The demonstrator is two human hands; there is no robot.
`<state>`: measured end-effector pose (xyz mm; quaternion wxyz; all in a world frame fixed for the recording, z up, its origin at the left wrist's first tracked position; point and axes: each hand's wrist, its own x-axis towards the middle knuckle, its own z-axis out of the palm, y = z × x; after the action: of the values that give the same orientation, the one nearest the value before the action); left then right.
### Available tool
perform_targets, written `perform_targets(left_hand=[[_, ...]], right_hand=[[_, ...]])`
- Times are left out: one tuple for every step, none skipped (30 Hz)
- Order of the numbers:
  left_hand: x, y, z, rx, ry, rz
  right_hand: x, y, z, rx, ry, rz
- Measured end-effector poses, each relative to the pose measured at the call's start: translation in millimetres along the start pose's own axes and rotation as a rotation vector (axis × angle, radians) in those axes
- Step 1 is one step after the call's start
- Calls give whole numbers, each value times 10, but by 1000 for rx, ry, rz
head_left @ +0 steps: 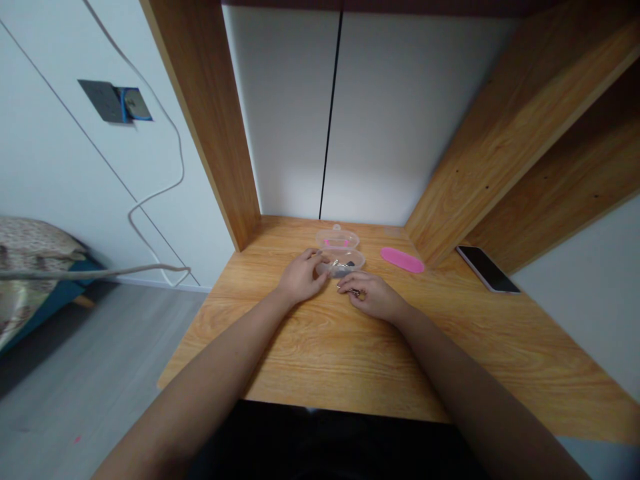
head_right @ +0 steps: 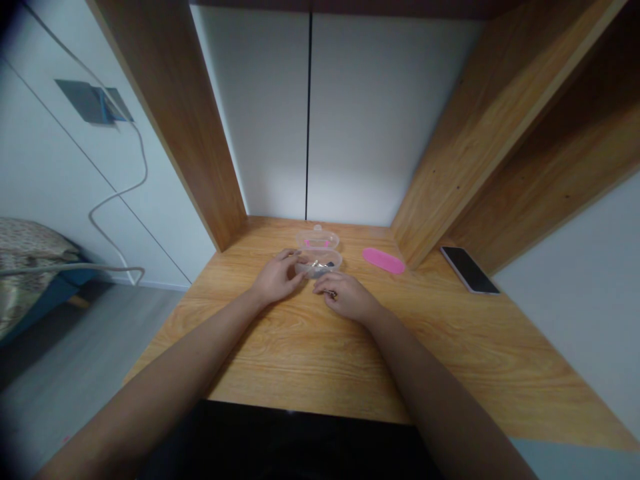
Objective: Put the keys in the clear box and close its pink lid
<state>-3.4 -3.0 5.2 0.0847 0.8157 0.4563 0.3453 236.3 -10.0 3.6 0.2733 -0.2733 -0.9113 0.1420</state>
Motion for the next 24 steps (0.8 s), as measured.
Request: perform_targets(left_hand=[[0,0,1,1,0,-3],[0,2,2,1,0,-5],[1,3,2,1,-2,-5],[2,5,2,1,-3,-6],[3,7,1,1,-4,-6],[4,8,-1,0,-5,-7],[4,9,-3,-1,-7,-7],[4,9,-5,-3,-9,-7],[4,8,-7,-4,-9,-9],[3,7,-9,-5,-8,-9],[3,6,-11,-5,-8,-8],[3,6,-13,-6,-8,-7],[3,7,-14,-7,-9,-5],[3,9,-16,-9,-10,-3],[4,11,-18,-9,-10,0],[5,14,-20,-10,-10,1],[6,18,-22,-9,-9,2],[6,20,-23,-9,-8,2],[6,22,-24,-7,-7,1],[6,22,-24,-5,-6,-2],[5,20,-23,-4,-8,-4],[4,17,-21,-3,-10,-6],[3,13,-17,-2,-10,-7],[2,8,-12,-1,-9,-7]], right_hand=[[0,4,2,-2,-4,-5],[1,4,1,-3,-11,-10],[2,3,-1,-2,-17,-14],[3,1,-4,-1,-24,-15],[4,-2,-7,2,-29,-16],[5,-3,-11,6,-32,-16],[5,-3,-13,12,-32,-17],[5,0,-14,17,-31,-15],[4,4,-14,20,-31,-12],[2,11,-13,21,-33,-11],[0,20,-11,17,-34,-9],[-2,30,-9,9,-38,-7],[-4,40,-7,-2,-41,-5],[-6,50,-5,-11,-43,-3],[-7,58,-4,-17,-40,1],[-8,63,-4,-21,-34,6],[-8,65,-4,-21,-27,9],[-8,65,-5,-19,-19,11],[-6,62,-6,-18,-7,11],[-4,56,-7,-20,6,11],[-1,49,-9,-26,19,10],[1,41,-11,-33,32,8],[4,34,-14,-42,47,8],[7,27,-17,-53,58,8]])
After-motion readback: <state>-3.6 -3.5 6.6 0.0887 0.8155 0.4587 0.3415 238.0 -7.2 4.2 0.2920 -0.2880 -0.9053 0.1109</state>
